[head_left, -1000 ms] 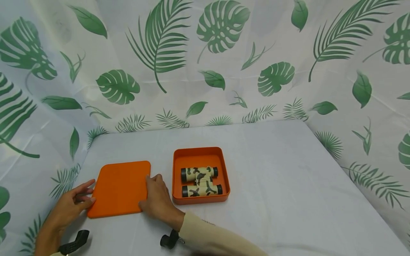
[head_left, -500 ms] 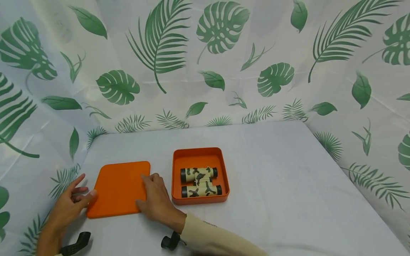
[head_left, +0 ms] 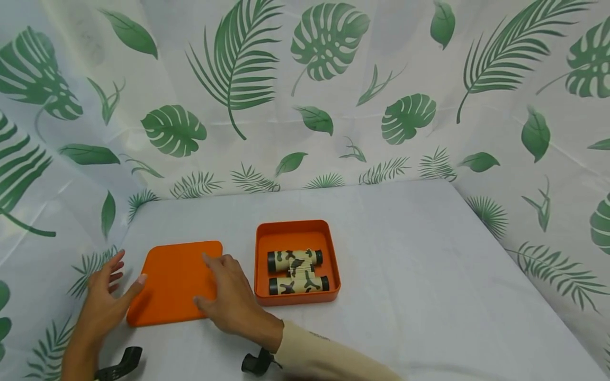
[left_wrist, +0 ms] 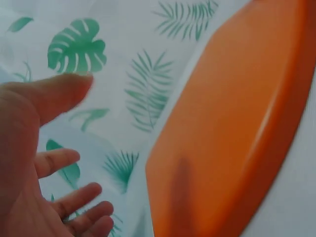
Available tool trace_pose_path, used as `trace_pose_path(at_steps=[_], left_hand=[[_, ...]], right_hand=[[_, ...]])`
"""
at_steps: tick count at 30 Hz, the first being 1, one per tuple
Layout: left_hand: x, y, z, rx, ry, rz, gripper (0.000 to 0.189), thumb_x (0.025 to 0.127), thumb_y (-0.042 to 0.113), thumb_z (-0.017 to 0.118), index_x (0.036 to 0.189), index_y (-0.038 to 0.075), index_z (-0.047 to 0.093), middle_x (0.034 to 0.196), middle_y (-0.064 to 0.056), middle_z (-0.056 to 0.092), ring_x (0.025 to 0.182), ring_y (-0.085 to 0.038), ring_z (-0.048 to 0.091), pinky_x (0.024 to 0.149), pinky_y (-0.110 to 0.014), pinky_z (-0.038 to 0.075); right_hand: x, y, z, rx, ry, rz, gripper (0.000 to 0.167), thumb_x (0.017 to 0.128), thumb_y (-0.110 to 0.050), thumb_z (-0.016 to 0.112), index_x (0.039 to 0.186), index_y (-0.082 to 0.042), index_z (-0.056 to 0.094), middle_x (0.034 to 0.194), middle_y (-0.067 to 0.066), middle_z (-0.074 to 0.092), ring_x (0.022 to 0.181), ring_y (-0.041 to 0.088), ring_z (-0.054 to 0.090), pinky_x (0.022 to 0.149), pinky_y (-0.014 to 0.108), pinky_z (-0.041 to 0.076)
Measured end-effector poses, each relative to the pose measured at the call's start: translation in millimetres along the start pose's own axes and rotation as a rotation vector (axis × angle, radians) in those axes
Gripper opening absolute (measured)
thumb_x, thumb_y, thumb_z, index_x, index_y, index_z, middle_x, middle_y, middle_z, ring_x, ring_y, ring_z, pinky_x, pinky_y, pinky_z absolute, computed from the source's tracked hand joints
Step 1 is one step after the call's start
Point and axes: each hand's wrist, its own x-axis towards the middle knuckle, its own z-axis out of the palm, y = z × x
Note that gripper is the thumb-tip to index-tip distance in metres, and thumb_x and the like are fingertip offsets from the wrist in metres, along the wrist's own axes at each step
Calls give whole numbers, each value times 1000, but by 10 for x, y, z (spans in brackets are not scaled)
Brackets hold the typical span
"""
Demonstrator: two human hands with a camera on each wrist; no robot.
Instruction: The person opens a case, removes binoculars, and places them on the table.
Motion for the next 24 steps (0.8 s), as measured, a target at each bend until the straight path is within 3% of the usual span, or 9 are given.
trace_pose_path(at_steps=[2,7,13,18,24], left_hand=[[-14,60,13,-33,-19,43,93,105,40,66,173,19,8,171,-32,16,147,-58,27,119,-77,26],[-37,216,56,13,-51,141,95,104,42,65,173,24,3,176,-28,4,153,-61,17,118,-83,20],[-61,391,152,125,1,247,99,101,43,68,173,20,5,179,-22,1,159,-60,7,113,-90,6],[-80,535,241,101,0,302,95,101,39,69,173,18,11,179,-22,7,159,-60,10,112,-91,7],[-81,666,330,32,-45,342,92,100,35,71,173,20,16,178,-21,13,159,-58,14,114,-90,11]], right_hand=[[3,5,-30,-12,14,-25,80,96,-30,81,165,-25,39,145,-2,54,125,7,50,102,22,50],[-4,14,-92,-53,47,-78,84,99,-36,76,169,-29,29,158,-2,50,137,14,46,113,34,49],[-30,-15,-160,-112,87,-146,90,101,-37,73,172,-27,17,172,-5,35,153,19,39,125,44,42],[-44,-10,-264,-97,110,-155,89,102,-37,72,172,-27,18,174,-7,31,155,19,38,125,48,42],[-74,67,-425,-32,128,-103,87,102,-36,71,171,-34,17,173,-11,31,155,19,38,125,51,41]])
